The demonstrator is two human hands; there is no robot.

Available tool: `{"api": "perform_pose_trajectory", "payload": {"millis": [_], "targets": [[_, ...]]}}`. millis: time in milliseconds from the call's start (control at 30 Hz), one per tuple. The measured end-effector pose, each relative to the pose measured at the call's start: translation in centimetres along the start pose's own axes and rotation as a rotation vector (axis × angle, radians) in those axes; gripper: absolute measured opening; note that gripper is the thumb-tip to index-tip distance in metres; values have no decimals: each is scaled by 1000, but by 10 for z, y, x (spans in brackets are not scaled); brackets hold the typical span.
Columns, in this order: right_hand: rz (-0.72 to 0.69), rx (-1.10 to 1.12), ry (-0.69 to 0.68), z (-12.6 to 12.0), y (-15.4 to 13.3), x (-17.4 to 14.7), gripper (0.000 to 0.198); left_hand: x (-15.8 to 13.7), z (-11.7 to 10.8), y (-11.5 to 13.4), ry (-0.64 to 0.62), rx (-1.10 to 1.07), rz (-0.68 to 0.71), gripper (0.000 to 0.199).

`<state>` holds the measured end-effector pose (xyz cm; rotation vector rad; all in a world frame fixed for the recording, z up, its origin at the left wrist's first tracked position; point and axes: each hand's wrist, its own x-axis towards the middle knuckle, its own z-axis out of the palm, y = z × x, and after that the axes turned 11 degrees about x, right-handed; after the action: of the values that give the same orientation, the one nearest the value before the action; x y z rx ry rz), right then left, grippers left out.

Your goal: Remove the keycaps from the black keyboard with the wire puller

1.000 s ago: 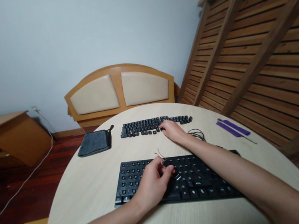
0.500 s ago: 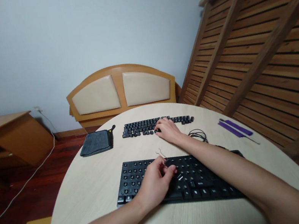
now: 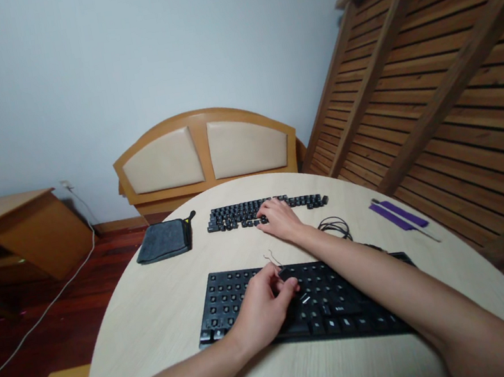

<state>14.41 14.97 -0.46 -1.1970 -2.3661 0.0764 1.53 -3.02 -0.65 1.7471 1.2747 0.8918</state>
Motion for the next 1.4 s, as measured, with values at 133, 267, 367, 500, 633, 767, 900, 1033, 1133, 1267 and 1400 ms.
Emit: {"api": "perform_pose_trajectory", "payload": {"millis": [133, 267, 367, 500, 633, 767, 900, 1033, 1133, 1267, 1400], "targets": [[-6, 1, 6, 5, 0, 2, 15, 0, 1, -2, 1, -3, -9, 19], [-5, 2, 16, 8, 1, 3, 15, -1, 1, -2, 4, 6, -1, 19], [1, 1, 24, 3, 4, 1, 21, -1, 1, -1, 0, 3, -2, 19], [47, -11, 25, -13, 18, -10, 31, -1, 2, -2, -4, -7, -4, 19], [139, -33, 33, -34, 40, -28, 31, -1, 1, -4, -10, 0, 15, 19], [310, -63, 90, -55, 74, -43, 27, -1, 0, -2, -16, 11, 4, 19], [475, -71, 136, -71, 119, -49, 34, 0, -1, 0, -8, 25, 1, 20], [535, -25, 90, -75, 155, -55, 40, 1, 0, -3, -12, 18, 8, 21], [525, 13, 46, -70, 169, -60, 42, 1, 1, -6, -9, 19, 6, 21], [521, 39, 34, -62, 178, -62, 41, 1, 2, -8, -14, 0, 0, 20], [534, 52, 44, -57, 181, -60, 41, 1, 1, -7, -18, -21, 6, 20]]}}
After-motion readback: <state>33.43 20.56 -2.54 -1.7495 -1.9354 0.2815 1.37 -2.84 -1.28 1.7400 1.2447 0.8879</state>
